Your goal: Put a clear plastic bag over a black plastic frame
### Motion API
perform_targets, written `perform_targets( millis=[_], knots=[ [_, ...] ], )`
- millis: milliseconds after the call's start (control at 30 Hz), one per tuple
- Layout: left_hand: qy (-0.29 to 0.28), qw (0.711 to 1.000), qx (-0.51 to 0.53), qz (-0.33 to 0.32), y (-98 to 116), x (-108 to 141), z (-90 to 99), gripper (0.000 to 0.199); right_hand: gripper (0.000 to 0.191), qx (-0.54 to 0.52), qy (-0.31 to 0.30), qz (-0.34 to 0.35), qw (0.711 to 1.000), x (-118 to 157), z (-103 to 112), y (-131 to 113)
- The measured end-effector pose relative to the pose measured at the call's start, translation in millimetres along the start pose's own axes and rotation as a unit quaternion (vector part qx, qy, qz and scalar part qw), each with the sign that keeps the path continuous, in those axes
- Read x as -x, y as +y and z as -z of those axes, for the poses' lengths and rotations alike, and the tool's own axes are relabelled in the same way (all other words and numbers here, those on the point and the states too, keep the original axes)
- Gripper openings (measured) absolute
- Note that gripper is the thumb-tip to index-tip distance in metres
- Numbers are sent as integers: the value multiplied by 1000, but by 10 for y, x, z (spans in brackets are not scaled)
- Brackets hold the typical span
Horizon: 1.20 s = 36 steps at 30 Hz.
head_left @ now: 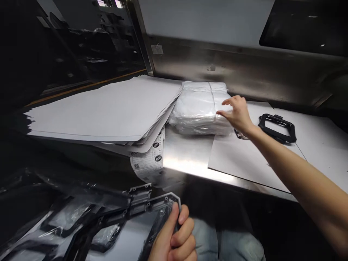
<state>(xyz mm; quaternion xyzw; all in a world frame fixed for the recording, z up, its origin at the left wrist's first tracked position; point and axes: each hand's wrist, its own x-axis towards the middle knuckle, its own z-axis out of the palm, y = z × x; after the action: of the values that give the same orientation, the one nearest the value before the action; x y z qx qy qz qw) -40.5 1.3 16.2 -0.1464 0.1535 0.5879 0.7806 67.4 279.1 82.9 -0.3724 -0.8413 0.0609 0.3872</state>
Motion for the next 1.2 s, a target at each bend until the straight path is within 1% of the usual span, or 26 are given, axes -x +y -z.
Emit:
perform_targets(
  millis=[33, 100, 133, 200, 333, 433, 500, 533, 600, 633, 700, 733, 767, 800, 833, 900, 933, 967, 1000, 1033, 1067, 1133, 1200],
  knots=[
    [-17, 1000, -6, -5, 11, 5, -22, 27, 22, 33, -20, -50, 998, -102, -36, 75],
    [-35, 999, -19, -19, 27, -3, -50, 27, 18, 55, -53, -99, 992, -237, -68, 146],
    [-41, 999, -21, -25, 32, -14, -60, 28, 15, 60, -64, -108, 990, -277, -65, 150],
    [-58, 997, -16, -40, 33, -38, -80, 30, 14, 65, -56, -104, 991, -324, -27, 121],
    [-61, 996, -9, -57, 35, -65, -117, 32, 26, 85, 8, -97, 992, -363, 125, 59],
    [-46, 997, -6, -55, 47, -68, -137, 32, 30, 92, 91, -77, 989, -347, 275, 47],
    [-47, 997, -7, -58, 50, -72, -147, 33, 36, 101, 122, -59, 986, -292, 372, 22],
    [-50, 997, -10, -60, 48, -76, -152, 33, 43, 119, 113, -54, 985, -250, 413, -2],
    [-49, 997, -13, -60, 37, -86, -161, 33, 57, 181, 56, -37, 981, -153, 471, -67],
    [-45, 997, -18, -60, 29, -93, -165, 33, 61, 216, 22, -12, 976, -105, 486, -103],
    [-18, 997, -34, -64, 11, -109, -173, 29, 70, 270, -38, 72, 959, -25, 493, -170],
    [-1, 997, -46, -69, 2, -119, -175, 28, 68, 285, -60, 117, 949, 3, 489, -196],
    [15, 995, -58, -75, -8, -128, -176, 28, 58, 296, -75, 147, 941, 22, 484, -215],
    [30, 994, -68, -81, -18, -138, -175, 29, 44, 305, -86, 158, 935, 33, 481, -228],
    [40, 992, -75, -88, -28, -147, -172, 31, 35, 313, -88, 151, 934, 37, 481, -234],
    [48, 991, -79, -98, -50, -159, -162, 32, 41, 321, -59, 115, 938, 37, 493, -226],
    [47, 991, -79, -101, -63, -163, -157, 32, 40, 321, -45, 109, 940, 37, 502, -211],
    [48, 990, -79, -103, -78, -165, -154, 32, 39, 323, -37, 116, 939, 37, 512, -189],
    [50, 990, -78, -103, -94, -166, -153, 33, 40, 328, -41, 130, 935, 40, 519, -159],
    [50, 990, -81, -103, -112, -166, -154, 34, 40, 337, -56, 142, 929, 45, 522, -122],
    [53, 990, -85, -102, -130, -167, -157, 37, 37, 349, -75, 143, 923, 50, 522, -81],
    [62, 988, -97, -102, -165, -170, -163, 41, 25, 369, -87, 113, 918, 55, 511, 3],
    [65, 986, -111, -104, -193, -174, -163, 44, 27, 373, -62, 79, 923, 47, 503, 61]
  ],
)
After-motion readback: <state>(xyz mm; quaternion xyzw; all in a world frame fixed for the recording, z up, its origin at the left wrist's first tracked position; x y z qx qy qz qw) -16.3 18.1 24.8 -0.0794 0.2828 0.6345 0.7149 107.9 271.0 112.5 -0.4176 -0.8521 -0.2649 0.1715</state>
